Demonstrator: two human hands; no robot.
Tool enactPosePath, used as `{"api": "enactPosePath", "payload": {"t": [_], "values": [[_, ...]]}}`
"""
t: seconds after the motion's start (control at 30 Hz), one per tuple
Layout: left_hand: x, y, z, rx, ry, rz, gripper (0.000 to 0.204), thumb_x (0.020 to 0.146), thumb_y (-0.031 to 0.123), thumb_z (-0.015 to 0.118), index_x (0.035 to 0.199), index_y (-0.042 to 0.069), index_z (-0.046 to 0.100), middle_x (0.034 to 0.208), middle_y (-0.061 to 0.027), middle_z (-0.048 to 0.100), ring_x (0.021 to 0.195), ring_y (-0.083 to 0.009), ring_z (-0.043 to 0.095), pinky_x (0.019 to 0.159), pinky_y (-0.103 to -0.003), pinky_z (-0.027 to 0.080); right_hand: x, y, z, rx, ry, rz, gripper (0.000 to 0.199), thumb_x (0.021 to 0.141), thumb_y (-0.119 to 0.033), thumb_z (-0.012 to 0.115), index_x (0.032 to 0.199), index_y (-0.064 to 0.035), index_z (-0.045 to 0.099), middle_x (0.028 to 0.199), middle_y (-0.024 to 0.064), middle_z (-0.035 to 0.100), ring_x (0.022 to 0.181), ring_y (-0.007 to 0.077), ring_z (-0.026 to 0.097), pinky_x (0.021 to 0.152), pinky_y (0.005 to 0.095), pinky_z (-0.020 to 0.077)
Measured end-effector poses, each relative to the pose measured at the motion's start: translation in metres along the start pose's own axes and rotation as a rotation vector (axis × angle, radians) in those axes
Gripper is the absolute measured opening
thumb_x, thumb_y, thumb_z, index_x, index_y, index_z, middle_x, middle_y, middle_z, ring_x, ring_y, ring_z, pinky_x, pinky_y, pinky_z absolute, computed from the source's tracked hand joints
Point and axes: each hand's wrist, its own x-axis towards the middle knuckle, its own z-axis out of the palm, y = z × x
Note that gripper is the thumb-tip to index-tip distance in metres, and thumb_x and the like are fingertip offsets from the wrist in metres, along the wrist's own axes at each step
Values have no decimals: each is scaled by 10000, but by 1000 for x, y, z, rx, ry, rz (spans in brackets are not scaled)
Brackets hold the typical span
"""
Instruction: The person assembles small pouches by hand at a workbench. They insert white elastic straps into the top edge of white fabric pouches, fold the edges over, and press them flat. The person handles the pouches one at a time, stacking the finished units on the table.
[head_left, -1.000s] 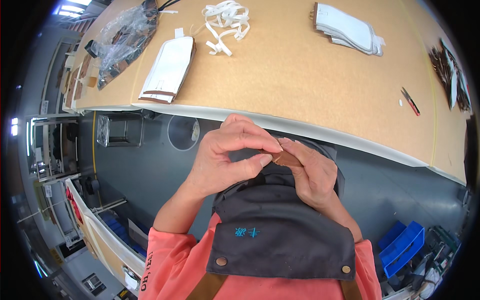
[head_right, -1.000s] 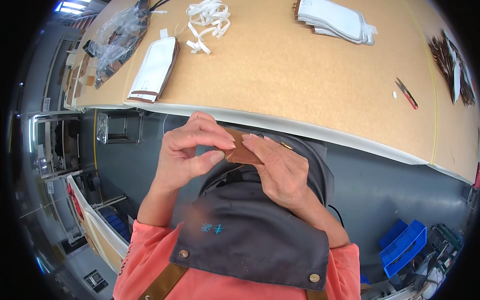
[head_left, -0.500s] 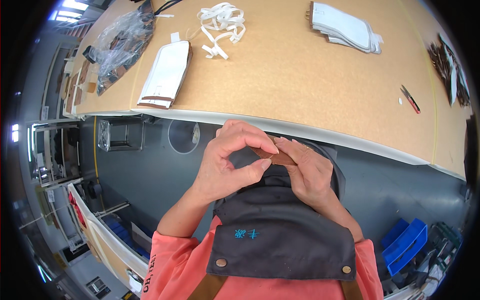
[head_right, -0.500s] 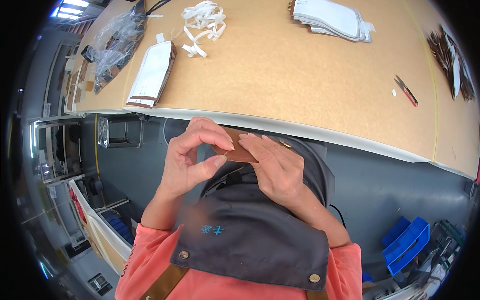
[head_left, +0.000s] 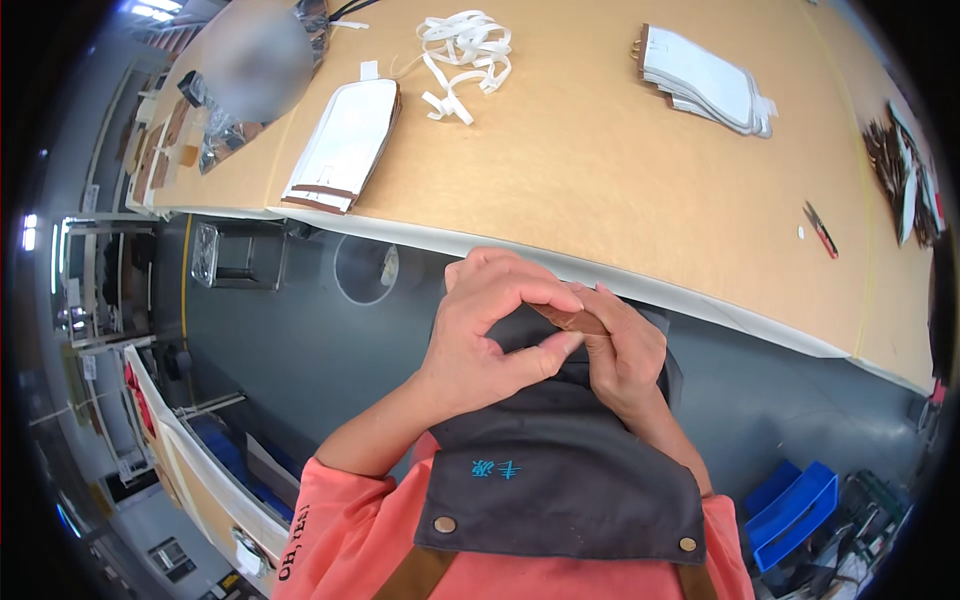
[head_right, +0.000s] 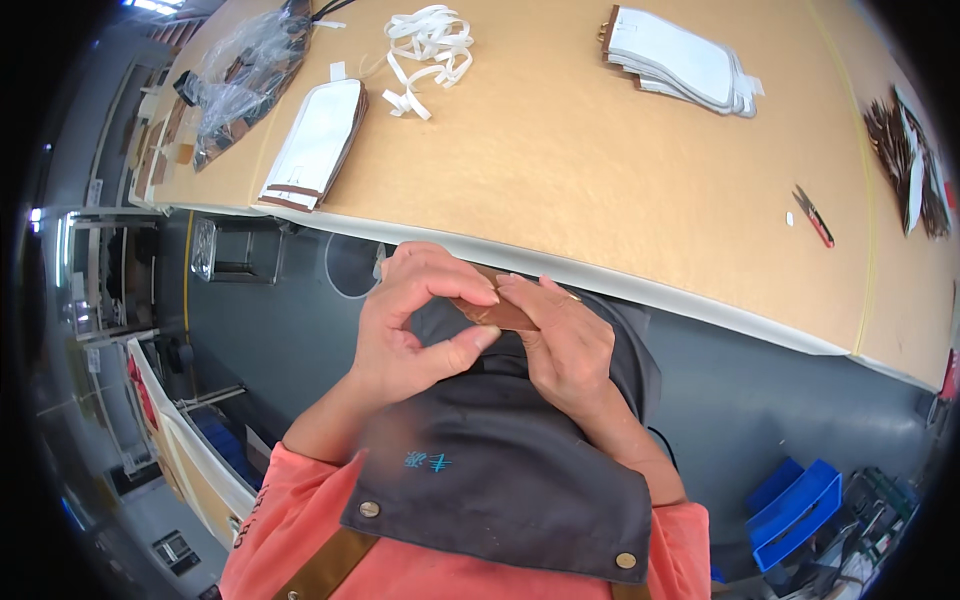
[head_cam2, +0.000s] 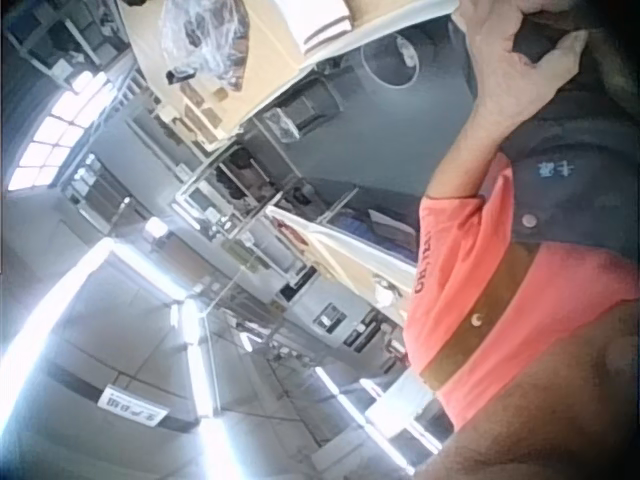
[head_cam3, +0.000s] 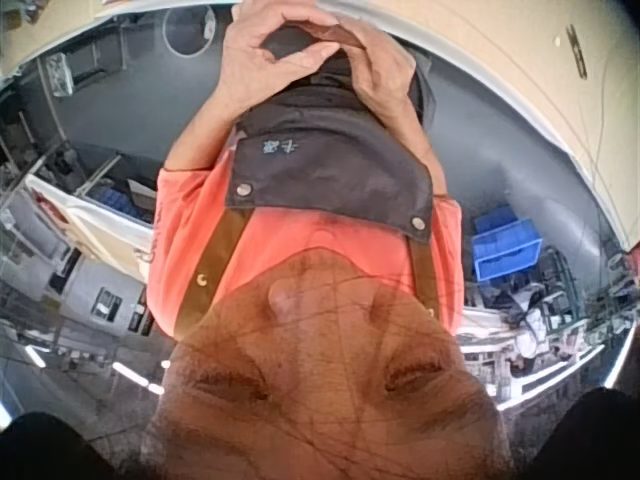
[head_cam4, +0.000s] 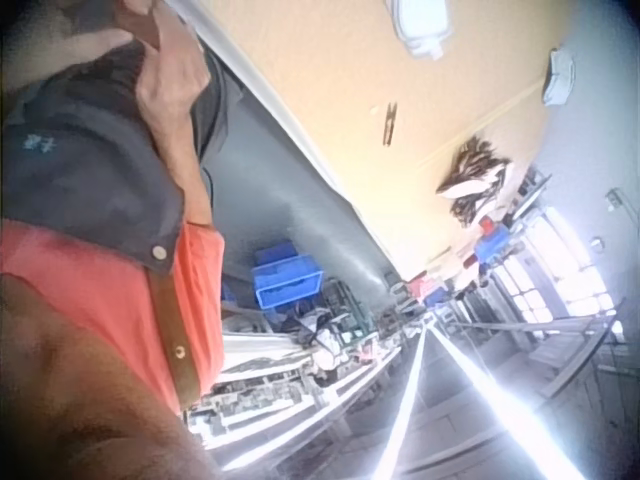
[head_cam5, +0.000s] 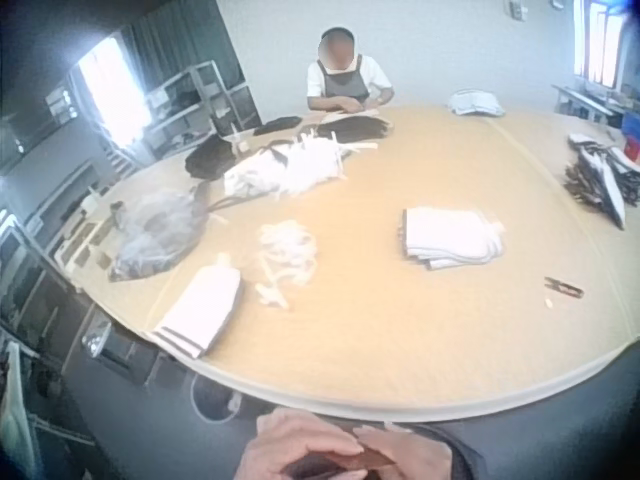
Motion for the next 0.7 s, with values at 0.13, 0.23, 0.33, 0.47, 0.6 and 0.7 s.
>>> {"api": "enactPosePath", "payload": {"t": [0.13, 0.23, 0.33, 0.47, 0.6, 0.7], "values": [[-2, 4, 4, 78, 135, 115, 372, 701, 154, 852, 1048, 146, 718, 1030, -6, 702, 975, -189, 613, 874, -337, 381, -1, 3, 0, 100, -12, 81, 260, 877, 19, 672, 1136, -2, 681, 1063, 134, 743, 958, 284, 735, 894, 415, 577], [-8, -10, 12, 211, 246, 249, 306, 716, 188, 828, 1013, 185, 755, 1068, 45, 704, 1000, -155, 609, 866, -329, 336, -3, -2, 0, 183, -29, 198, 242, 901, 8, 662, 1142, 9, 676, 1059, 147, 742, 950, 269, 738, 879, 383, 575], [-10, -17, 17, 416, 336, 410, 243, 707, 179, 812, 946, 205, 777, 1064, 71, 704, 1006, -168, 595, 862, -320, 320, -9, -1, 2, 255, -13, 271, 230, 919, 0, 652, 1148, 20, 670, 1060, 158, 740, 938, 251, 737, 863, 348, 568], [-15, -13, 19, 451, 349, 410, 324, 675, 164, 864, 974, 182, 740, 1167, -23, 657, 1109, -264, 551, 938, -359, 383, -14, 4, 6, 327, 25, 279, 234, 940, -22, 641, 1168, 33, 644, 1110, 168, 728, 975, 225, 720, 872, 322, 548], [-13, -16, 7, 278, 524, 287, 440, 698, 171, 854, 1106, 105, 704, 1215, -93, 637, 1158, -307, 536, 987, -410, 400, -17, 14, 1, 599, 175, 437, 278, 982, -86, 621, 1227, 30, 563, 1176, 120, 672, 1073, 167, 628, 966, 303, 471], [-12, -34, 4, 98, 545, 195, 563, 699, 131, 864, 1203, 20, 639, 1174, -128, 648, 1154, -326, 559, 994, -421, 432, -22, 27, 4, 745, 262, 489, 292, 995, -102, 604, 1248, 20, 525, 1178, 92, 628, 1089, 153, 579, 1013, 322, 421]]}}
